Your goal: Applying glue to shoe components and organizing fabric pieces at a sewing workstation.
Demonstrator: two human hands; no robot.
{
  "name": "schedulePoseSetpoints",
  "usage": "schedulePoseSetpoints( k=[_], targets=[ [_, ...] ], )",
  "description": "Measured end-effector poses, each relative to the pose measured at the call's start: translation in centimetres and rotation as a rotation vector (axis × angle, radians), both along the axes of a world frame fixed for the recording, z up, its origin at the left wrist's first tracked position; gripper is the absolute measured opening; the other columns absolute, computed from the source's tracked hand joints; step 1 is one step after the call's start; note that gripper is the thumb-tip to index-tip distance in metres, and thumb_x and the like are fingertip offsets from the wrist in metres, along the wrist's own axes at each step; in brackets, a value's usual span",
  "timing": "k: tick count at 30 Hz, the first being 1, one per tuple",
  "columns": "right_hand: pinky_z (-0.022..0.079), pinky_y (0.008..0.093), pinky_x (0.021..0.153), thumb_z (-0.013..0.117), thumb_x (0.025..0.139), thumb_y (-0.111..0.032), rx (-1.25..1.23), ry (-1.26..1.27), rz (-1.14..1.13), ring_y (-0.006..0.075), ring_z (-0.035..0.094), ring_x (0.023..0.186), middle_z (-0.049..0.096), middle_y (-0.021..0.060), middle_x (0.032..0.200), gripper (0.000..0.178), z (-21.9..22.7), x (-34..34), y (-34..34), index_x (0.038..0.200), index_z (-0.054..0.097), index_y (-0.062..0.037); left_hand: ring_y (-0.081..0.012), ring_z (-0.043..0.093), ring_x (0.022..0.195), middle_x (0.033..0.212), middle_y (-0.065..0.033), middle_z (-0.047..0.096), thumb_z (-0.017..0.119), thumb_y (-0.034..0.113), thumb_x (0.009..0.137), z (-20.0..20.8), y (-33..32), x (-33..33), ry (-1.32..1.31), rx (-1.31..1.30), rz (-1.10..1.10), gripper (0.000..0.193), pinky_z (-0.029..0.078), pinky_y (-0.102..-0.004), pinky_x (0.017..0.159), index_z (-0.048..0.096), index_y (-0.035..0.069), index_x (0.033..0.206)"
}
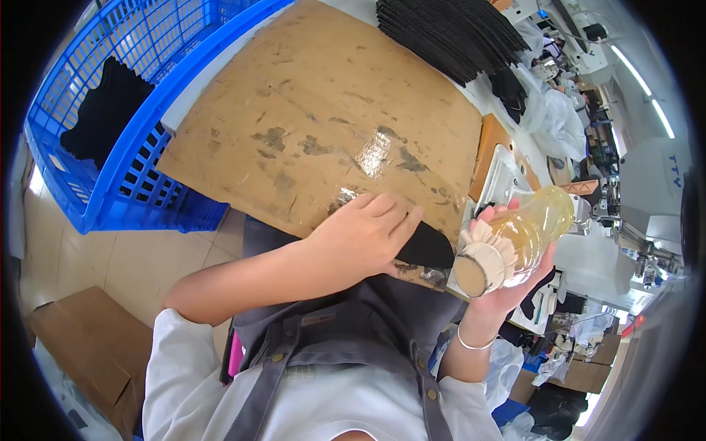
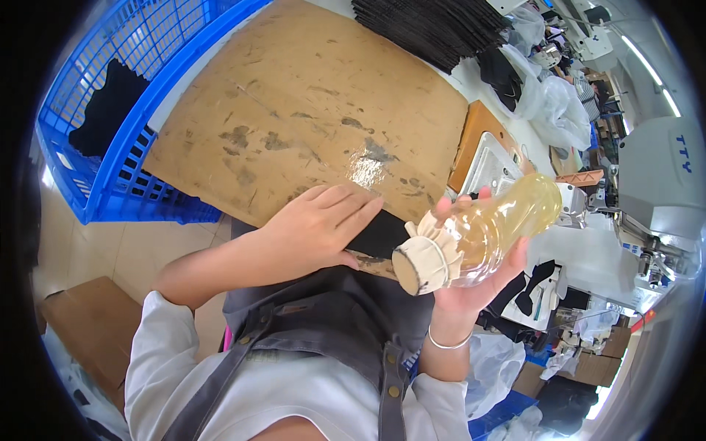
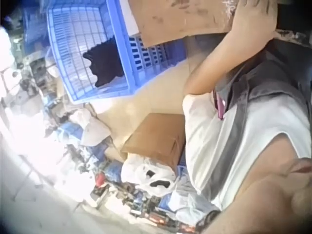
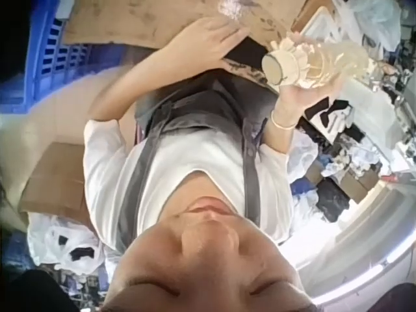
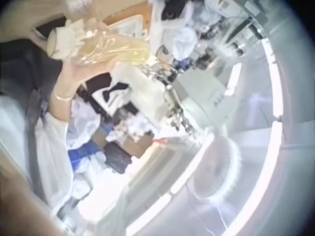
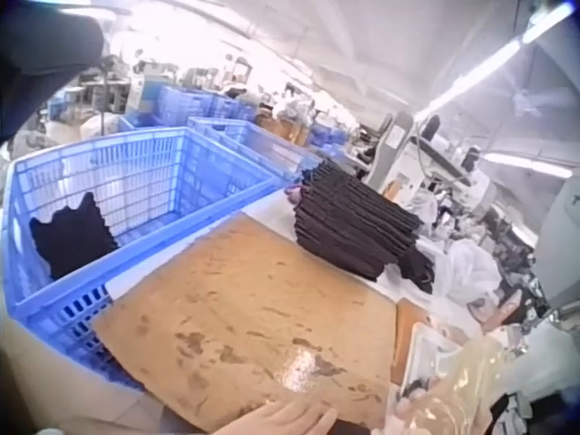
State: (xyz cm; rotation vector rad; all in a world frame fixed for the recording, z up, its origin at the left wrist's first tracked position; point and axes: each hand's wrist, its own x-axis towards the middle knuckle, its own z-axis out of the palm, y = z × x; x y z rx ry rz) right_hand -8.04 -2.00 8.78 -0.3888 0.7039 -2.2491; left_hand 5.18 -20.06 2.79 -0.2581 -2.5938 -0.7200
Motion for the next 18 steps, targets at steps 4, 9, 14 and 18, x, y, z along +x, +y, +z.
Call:
schedulePoseSetpoints(
  k=[4, 9, 14, 18],
  targets=[
    [0.037, 0.0545, 0.103, 0.054, 0.087, -0.051, 0.003, 0.105, 0.017, 0.0376, 0.046, 0.122, 0.048, 0.0168, 0.127, 0.072, -0.3, -0.3, 0.8, 0.138, 0.035, -0.0036, -0.0297, 0.051, 0.104, 0.111, -0.0125, 0.052, 0.076, 0.03, 0.066, 0.4, -0.8, -1.1, -0.125, 0.047, -0.067, 0.068, 0.043, -0.0374, 0.093, 0.051, -0.004, 0.119],
    [0.039, 0.0549, 0.101, 0.053, 0.088, -0.052, 0.029, 0.332, -0.114, 0.0379, 0.047, 0.122, 0.048, 0.0168, 0.131, 0.074, 0.1, -1.1, 2.2, 0.142, 0.033, -0.0055, -0.029, 0.05, 0.101, 0.106, -0.0119, 0.05, 0.077, 0.028, 0.067, 0.7, -1.9, -2.0, -0.12, 0.113, -0.158, 0.063, 0.043, -0.0364, 0.091, 0.053, -0.004, 0.115],
    [0.037, 0.0536, 0.105, 0.053, 0.088, -0.054, 0.001, 0.419, -0.16, 0.0373, 0.045, 0.126, 0.043, 0.0167, 0.138, 0.078, -0.7, -1.9, 3.5, 0.144, 0.027, -0.0069, -0.0284, 0.048, 0.101, 0.106, -0.012, 0.048, 0.077, 0.026, 0.066, 0.3, -1.5, -2.2, -0.06, 0.148, -0.111, 0.06, 0.042, -0.0367, 0.091, 0.054, -0.003, 0.113],
    [0.036, 0.0528, 0.105, 0.055, 0.087, -0.055, -0.022, 0.479, -0.167, 0.0368, 0.045, 0.126, 0.044, 0.0156, 0.138, 0.079, -1.3, -1.6, 3.2, 0.144, 0.028, -0.007, -0.0296, 0.048, 0.1, 0.104, -0.0126, 0.048, 0.076, 0.03, 0.067, 0.4, -2.0, -2.4, -0.119, 0.199, -0.162, 0.063, 0.042, -0.0376, 0.089, 0.054, -0.002, 0.116]
  ],
)
